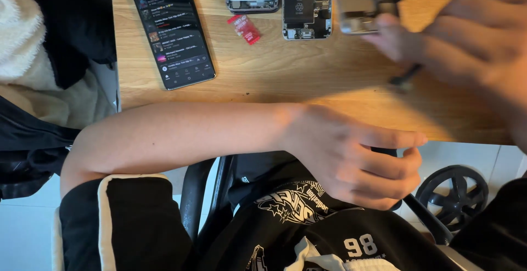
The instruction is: The person uses a screwdriver to remove screws from the metal shielding plate inside a disassembled smartphone chassis. They then flip the chassis over and continue removing screws from the other side.
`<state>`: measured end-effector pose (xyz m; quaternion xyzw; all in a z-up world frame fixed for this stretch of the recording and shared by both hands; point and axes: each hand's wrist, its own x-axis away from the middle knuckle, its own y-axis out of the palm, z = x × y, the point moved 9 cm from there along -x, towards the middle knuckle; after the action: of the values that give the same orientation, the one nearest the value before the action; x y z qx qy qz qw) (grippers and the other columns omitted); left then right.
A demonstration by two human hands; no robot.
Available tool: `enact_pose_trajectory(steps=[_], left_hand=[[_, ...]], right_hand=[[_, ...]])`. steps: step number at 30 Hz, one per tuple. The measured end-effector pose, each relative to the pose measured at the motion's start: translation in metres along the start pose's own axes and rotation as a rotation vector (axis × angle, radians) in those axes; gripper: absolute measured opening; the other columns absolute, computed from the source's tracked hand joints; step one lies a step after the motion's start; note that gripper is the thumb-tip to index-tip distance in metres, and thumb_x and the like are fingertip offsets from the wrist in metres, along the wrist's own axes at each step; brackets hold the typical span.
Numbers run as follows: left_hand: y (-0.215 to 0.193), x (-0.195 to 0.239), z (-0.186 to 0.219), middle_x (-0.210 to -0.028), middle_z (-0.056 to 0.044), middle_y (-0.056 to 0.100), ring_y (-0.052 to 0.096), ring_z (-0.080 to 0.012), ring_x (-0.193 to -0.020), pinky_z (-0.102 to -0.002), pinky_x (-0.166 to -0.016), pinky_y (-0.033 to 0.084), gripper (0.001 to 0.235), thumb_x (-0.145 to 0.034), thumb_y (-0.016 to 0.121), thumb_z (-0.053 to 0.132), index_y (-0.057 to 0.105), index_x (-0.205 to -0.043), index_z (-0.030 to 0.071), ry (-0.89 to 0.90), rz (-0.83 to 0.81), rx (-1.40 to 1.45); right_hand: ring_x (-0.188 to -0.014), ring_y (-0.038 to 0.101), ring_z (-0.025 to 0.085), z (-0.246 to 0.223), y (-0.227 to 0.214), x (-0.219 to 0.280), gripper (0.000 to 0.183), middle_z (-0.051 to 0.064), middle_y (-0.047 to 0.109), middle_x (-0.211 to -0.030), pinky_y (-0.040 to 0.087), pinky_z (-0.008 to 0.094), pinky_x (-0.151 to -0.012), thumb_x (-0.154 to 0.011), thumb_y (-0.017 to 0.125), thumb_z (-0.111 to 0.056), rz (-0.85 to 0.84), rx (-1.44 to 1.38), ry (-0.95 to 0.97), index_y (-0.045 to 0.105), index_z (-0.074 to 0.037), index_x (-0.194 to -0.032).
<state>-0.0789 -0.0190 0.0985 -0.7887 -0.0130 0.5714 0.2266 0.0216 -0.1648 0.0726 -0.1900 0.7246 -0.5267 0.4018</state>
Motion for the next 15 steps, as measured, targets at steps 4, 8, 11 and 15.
enact_pose_trajectory(steps=[4,8,11,15], left_hand=[[0.005,0.004,0.0,-0.1,-0.008,0.065,0.064,-0.0205,-0.096,-0.041,-0.102,0.046,0.023,-0.108,0.051,0.004,0.069,-0.095,0.007,-0.017,-0.032,-0.028],[0.012,0.011,-0.002,-0.104,-0.009,0.065,0.064,-0.0221,-0.097,-0.043,-0.104,0.044,0.025,-0.109,0.052,0.002,0.066,-0.09,0.012,-0.054,-0.04,0.028],[0.012,0.012,-0.004,-0.102,-0.009,0.066,0.065,-0.0236,-0.094,-0.043,-0.102,0.045,0.022,-0.107,0.053,0.002,0.066,-0.091,0.009,-0.066,-0.009,0.067],[0.014,0.013,-0.006,-0.101,-0.009,0.066,0.066,-0.024,-0.094,-0.044,-0.102,0.045,0.019,-0.108,0.053,0.005,0.066,-0.094,0.008,-0.075,-0.011,0.076]], right_hand=[[-0.045,0.028,0.014,-0.022,0.019,-0.013,0.012,-0.001,0.039,-0.054,0.018,0.031,-0.047,-0.099,0.099,0.008,0.346,0.164,-0.659,0.088,0.01,-0.102],[-0.051,0.031,0.015,-0.02,0.037,-0.02,0.018,-0.003,0.038,-0.056,0.022,0.028,-0.051,-0.106,0.104,-0.002,0.285,0.291,-0.595,0.087,0.004,-0.11],[-0.05,0.027,0.014,-0.027,0.042,-0.024,0.013,-0.004,0.033,-0.055,0.021,0.028,-0.05,-0.106,0.097,-0.007,0.297,0.307,-0.601,0.09,0.003,-0.109],[-0.053,0.029,0.014,-0.038,0.043,-0.031,0.013,-0.004,0.031,-0.056,0.02,0.026,-0.05,-0.105,0.101,-0.008,0.296,0.335,-0.607,0.092,0.002,-0.104]])
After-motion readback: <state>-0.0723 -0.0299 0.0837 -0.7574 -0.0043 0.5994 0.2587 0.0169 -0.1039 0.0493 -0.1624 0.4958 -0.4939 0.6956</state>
